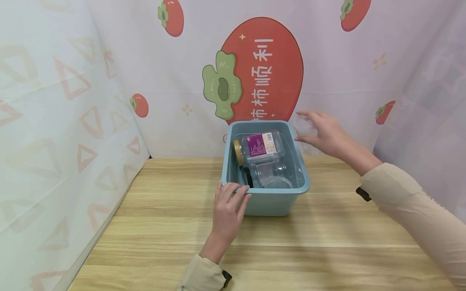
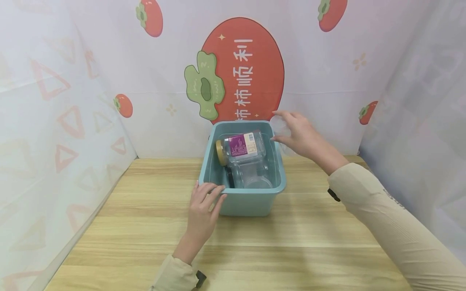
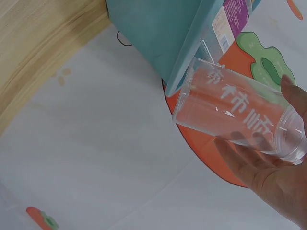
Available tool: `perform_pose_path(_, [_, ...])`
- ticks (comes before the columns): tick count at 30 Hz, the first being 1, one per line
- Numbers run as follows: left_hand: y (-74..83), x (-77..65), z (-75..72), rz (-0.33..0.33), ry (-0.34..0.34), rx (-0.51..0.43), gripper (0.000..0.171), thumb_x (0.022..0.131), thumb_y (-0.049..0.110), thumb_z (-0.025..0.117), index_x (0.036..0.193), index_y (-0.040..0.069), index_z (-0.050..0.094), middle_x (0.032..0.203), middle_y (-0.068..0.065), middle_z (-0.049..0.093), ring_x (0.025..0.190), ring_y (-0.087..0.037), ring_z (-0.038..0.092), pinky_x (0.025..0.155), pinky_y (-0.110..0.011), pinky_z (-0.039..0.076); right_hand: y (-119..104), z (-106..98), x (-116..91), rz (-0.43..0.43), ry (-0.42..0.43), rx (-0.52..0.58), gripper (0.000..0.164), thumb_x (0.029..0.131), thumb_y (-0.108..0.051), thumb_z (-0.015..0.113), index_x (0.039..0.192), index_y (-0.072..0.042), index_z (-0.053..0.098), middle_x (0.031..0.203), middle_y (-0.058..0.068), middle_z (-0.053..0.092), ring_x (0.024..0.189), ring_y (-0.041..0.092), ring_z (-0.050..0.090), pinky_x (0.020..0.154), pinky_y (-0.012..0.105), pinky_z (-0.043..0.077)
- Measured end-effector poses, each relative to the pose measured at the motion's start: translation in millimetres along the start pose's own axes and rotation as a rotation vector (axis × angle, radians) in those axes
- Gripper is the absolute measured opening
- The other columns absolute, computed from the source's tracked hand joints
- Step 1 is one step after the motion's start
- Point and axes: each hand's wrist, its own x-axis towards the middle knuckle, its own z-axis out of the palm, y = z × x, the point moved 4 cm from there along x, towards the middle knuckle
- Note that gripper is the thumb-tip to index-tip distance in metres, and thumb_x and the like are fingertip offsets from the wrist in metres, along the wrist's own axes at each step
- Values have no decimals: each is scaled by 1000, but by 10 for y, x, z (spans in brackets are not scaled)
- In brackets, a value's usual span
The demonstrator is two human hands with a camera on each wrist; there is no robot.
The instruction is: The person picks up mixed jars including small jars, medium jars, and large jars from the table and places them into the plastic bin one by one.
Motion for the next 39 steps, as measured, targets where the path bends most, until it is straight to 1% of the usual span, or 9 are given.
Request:
perform_pose_path(5, [2, -10, 3, 11, 5, 14, 24, 90, 11, 83, 112, 7, 79, 103, -7, 70, 107, -27, 65, 108, -70, 46, -52, 19, 24, 14, -26, 10, 79, 92, -12, 84, 158, -2, 42, 152, 31, 49, 137, 52, 46, 108, 71, 44])
perform_pose_path(13, [22, -17, -3, 15, 0, 39, 22, 91, 13, 81, 113, 7, 79, 104, -7, 70, 106, -28, 64, 108, -69, 47, -137, 61, 55, 0, -26, 28, 77, 91, -10, 84, 157, -4, 44, 152, 29, 50, 139, 50, 46, 110, 69, 44])
perform_pose_path(20, [41, -23, 0, 33, 18, 61, 19, 97, 19, 77, 112, 8, 79, 103, -7, 70, 104, -27, 64, 107, -67, 48, -180, 82, 76, -25, -23, 30, 75, 91, -9, 84, 155, -4, 45, 149, 30, 52, 138, 50, 47, 110, 68, 44])
perform_pose_path(26, [51, -21, 0, 12, 5, 50, 19, 100, 20, 73, 114, 9, 79, 104, -7, 70, 105, -27, 64, 110, -65, 46, -227, 114, 100, -47, -26, 31, 75, 91, -9, 84, 155, -4, 45, 149, 30, 52, 137, 50, 48, 109, 68, 45])
perform_pose_path(39, [41, -23, 15, 22, 22, 37, 18, 97, 17, 77, 112, 7, 79, 103, -7, 70, 105, -27, 64, 108, -67, 47, -286, 227, 135, -51, -39, 56, 71, 91, -8, 83, 153, -3, 47, 152, 29, 51, 140, 49, 47, 109, 66, 47])
